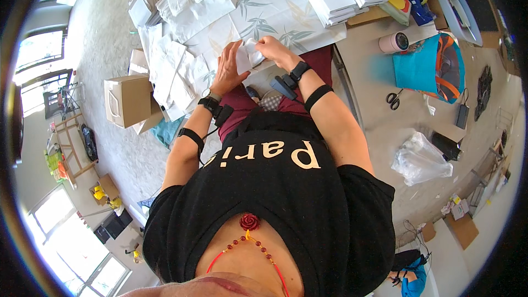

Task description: The person folds long strips of white material and places them onto a stack on a table, handling items one at a time and smoothing them flat by hand.

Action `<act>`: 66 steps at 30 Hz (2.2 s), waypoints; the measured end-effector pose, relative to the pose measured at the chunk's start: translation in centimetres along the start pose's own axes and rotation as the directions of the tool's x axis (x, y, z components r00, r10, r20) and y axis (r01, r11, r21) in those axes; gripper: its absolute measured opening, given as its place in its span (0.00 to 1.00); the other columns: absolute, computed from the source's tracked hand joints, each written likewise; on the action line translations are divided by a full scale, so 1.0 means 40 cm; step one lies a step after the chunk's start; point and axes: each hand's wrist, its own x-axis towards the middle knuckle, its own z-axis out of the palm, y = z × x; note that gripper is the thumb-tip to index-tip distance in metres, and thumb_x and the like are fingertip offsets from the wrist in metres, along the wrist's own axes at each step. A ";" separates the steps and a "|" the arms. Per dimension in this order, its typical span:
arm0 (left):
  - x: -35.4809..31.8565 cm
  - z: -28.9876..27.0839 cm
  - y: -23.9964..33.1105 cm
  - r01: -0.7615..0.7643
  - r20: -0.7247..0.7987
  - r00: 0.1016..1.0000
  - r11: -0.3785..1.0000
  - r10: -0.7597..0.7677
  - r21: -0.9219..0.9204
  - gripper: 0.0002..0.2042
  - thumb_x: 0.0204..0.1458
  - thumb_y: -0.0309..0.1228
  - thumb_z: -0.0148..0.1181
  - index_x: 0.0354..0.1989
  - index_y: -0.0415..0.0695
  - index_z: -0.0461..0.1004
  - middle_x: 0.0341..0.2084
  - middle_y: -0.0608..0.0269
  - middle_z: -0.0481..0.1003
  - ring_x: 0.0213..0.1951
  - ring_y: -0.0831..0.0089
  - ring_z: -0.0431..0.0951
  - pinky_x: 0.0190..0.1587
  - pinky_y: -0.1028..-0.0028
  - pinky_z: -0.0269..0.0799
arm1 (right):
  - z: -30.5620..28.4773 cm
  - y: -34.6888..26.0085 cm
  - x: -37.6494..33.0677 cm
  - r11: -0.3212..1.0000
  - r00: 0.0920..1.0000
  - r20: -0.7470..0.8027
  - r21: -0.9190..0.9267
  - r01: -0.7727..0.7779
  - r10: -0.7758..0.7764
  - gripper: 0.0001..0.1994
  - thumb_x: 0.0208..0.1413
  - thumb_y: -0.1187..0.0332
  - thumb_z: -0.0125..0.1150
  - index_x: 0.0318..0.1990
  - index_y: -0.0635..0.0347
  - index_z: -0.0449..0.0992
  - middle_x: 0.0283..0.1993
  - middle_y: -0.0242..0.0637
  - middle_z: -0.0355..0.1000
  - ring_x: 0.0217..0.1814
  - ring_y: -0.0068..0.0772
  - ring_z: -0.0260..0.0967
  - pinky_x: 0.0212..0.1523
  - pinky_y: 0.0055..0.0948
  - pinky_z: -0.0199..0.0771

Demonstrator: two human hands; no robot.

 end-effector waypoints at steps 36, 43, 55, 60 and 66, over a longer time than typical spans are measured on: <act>-0.002 -0.002 -0.021 0.082 0.030 0.996 0.995 -0.083 0.052 0.57 0.34 0.31 0.76 0.77 0.46 0.46 0.60 0.52 0.68 0.65 0.52 0.63 0.69 0.53 0.50 | -0.030 0.083 0.029 0.701 0.912 -0.193 -0.702 0.129 -0.361 0.14 0.51 0.63 0.69 0.40 0.65 0.82 0.37 0.49 0.81 0.40 0.49 0.80 0.42 0.41 0.78; -0.005 0.003 -0.029 0.068 0.010 0.998 0.997 -0.069 0.043 0.57 0.35 0.30 0.76 0.76 0.45 0.47 0.60 0.52 0.68 0.64 0.51 0.64 0.69 0.53 0.50 | 0.014 0.066 0.035 0.687 0.907 -0.142 -0.702 0.190 -0.396 0.13 0.49 0.66 0.71 0.39 0.64 0.82 0.36 0.49 0.81 0.39 0.48 0.81 0.42 0.39 0.79; -0.003 0.007 -0.029 0.061 0.008 0.998 0.998 -0.061 0.023 0.57 0.34 0.30 0.76 0.76 0.46 0.47 0.60 0.53 0.67 0.65 0.51 0.63 0.70 0.53 0.50 | 0.052 0.087 0.066 0.744 0.898 -0.235 -0.654 0.138 -0.372 0.08 0.48 0.68 0.70 0.31 0.62 0.82 0.35 0.51 0.80 0.42 0.55 0.79 0.46 0.46 0.78; -0.006 0.003 -0.027 0.077 0.012 0.997 0.996 -0.078 0.035 0.56 0.34 0.30 0.76 0.76 0.46 0.47 0.61 0.52 0.67 0.65 0.52 0.64 0.70 0.53 0.51 | 0.030 0.090 0.050 0.693 0.866 -0.215 -0.696 0.188 -0.451 0.09 0.50 0.71 0.68 0.38 0.65 0.81 0.36 0.49 0.81 0.40 0.48 0.81 0.43 0.40 0.80; -0.004 0.015 -0.027 0.079 -0.009 0.997 0.997 -0.079 0.015 0.56 0.34 0.31 0.76 0.76 0.45 0.48 0.60 0.51 0.68 0.65 0.50 0.63 0.70 0.50 0.48 | 0.058 0.081 0.018 0.671 0.826 -0.241 -0.712 0.207 -0.510 0.10 0.56 0.71 0.58 0.41 0.67 0.80 0.39 0.55 0.80 0.44 0.57 0.79 0.46 0.48 0.78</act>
